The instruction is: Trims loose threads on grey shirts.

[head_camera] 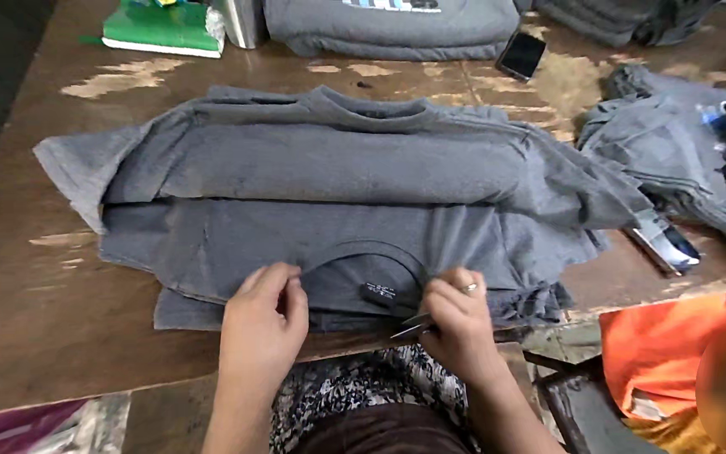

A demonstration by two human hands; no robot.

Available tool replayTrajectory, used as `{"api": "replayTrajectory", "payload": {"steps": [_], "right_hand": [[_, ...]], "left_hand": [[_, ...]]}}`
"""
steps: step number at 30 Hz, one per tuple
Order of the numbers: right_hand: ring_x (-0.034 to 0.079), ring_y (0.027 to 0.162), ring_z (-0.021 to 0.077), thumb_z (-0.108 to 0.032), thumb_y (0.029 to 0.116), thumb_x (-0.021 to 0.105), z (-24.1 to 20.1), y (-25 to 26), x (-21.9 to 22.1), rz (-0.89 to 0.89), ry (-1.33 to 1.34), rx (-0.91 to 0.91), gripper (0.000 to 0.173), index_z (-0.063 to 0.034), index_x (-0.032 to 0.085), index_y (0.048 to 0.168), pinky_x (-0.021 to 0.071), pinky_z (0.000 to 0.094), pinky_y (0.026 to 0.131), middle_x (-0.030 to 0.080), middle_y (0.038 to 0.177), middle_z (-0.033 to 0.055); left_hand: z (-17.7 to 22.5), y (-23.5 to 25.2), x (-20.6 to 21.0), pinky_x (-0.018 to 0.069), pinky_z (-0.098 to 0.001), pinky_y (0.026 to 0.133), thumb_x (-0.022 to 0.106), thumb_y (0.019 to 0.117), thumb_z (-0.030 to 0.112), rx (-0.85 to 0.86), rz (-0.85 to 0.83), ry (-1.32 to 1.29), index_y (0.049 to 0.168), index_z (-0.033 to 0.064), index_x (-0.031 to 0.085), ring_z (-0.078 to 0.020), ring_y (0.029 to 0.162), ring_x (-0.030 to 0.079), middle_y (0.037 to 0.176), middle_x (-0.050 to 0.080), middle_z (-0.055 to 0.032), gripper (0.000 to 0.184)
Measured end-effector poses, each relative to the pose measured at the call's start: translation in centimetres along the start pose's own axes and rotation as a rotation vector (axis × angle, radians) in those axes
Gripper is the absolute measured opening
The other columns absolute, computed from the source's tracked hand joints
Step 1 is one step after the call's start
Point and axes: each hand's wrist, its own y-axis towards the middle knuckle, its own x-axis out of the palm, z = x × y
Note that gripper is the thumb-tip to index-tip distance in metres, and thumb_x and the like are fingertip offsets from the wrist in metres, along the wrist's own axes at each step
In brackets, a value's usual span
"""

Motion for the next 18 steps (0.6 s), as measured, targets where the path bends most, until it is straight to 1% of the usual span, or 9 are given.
{"api": "replayTrajectory", "payload": {"steps": [2,3,5,8,10,12,14,16,18], "right_hand": [[0.058,0.083,0.0264,-0.008,0.0885,0.057,-0.1,-0.2,0.5,-0.136,-0.04,-0.079,0.011,-0.0153,0.057,0.081,0.0437,0.0425,0.077,0.061,0.077,0.0035],[0.058,0.083,0.0268,-0.006,0.0886,0.057,-0.1,-0.1,0.5,-0.183,-0.027,-0.089,0.011,-0.0146,0.058,0.081,0.0442,0.0422,0.076,0.06,0.079,0.0043],[0.061,0.084,0.0282,-0.005,0.0842,0.06,-0.3,0.6,-0.4,-0.266,0.068,-0.059,0.007,-0.0118,0.06,0.083,0.0484,0.0432,0.074,0.063,0.084,0.008],[0.071,0.094,0.0255,-0.008,0.0907,0.062,-1.9,2.0,-2.3,-0.372,0.376,-0.018,0.006,-0.0033,0.065,0.093,0.0582,0.0376,0.081,0.071,0.102,0.0159],[0.07,0.103,0.0216,-0.01,0.1,0.058,-2.9,2.3,-2.4,-0.38,0.581,-0.056,0.012,0.0006,0.061,0.097,0.0574,0.0293,0.089,0.07,0.114,0.0201],[0.067,0.116,0.0198,-0.014,0.1037,0.055,-2.8,2.6,-1.4,-0.367,0.622,-0.065,0.014,-0.0003,0.055,0.101,0.055,0.0281,0.098,0.067,0.126,0.02],[0.068,0.111,0.0184,-0.011,0.0988,0.056,-2.2,3.1,0.2,-0.295,0.51,0.02,0.024,0.0036,0.064,0.115,0.0548,0.0283,0.095,0.069,0.124,0.0182],[0.066,0.092,0.0137,-0.011,0.0955,0.058,-2.1,3.9,1.1,-0.221,0.429,0.12,0.026,0.0037,0.068,0.115,0.053,0.0245,0.086,0.073,0.111,0.0162],[0.068,0.094,0.0122,-0.011,0.096,0.061,-2.8,4.9,1.2,-0.163,0.466,0.11,0.027,0.0076,0.067,0.114,0.0535,0.0228,0.088,0.073,0.112,0.0185]], "left_hand": [[-0.4,0.7,1.0,0.0543,-0.0181,0.071,0.054,0.1019,0.013,0.032,0.163,-0.244,0.109,-0.0014,0.069,-0.0036,0.08,0.063,0.099,0.068,-0.0087,0.022],[-0.5,1.1,1.6,0.0557,-0.0177,0.075,0.055,0.1028,0.01,0.012,0.186,-0.433,0.114,0.0004,0.066,-0.0002,0.084,0.063,0.105,0.067,-0.0032,0.019],[-0.1,1.6,2.2,0.0598,-0.022,0.075,0.05,0.1031,0.006,-0.16,0.139,-0.863,0.114,0.0187,0.06,0.0013,0.085,0.067,0.101,0.068,0.0116,0.019],[0.6,1.8,1.8,0.0637,-0.0301,0.075,0.047,0.1042,0.008,-0.384,0.085,-1.256,0.112,0.02,0.062,-0.009,0.083,0.072,0.096,0.071,0.0035,0.02],[0.2,1.4,1.7,0.0636,-0.0308,0.078,0.05,0.1034,0.009,-0.406,0.069,-1.294,0.125,0.0187,0.061,-0.0112,0.087,0.073,0.101,0.073,0.0002,0.026],[-0.3,0.8,1.6,0.0623,-0.0302,0.082,0.056,0.1022,0.011,-0.376,0.05,-1.278,0.135,0.0179,0.058,-0.0109,0.089,0.073,0.102,0.074,-0.0001,0.034],[-0.5,0.2,1.6,0.0614,-0.0302,0.086,0.063,0.0995,0.011,-0.336,0.046,-1.27,0.131,0.0152,0.063,-0.0109,0.093,0.073,0.104,0.075,0.0003,0.031],[-0.2,-0.1,1.2,0.062,-0.0301,0.082,0.064,0.0948,0.004,-0.289,0.055,-1.245,0.117,0.011,0.066,-0.0097,0.091,0.073,0.102,0.076,0.0013,0.023],[0.6,-0.4,0.9,0.0602,-0.0242,0.075,0.061,0.0869,-0.001,-0.288,0.082,-1.187,0.107,0.0139,0.062,-0.003,0.083,0.071,0.093,0.075,0.0072,0.025]]}}
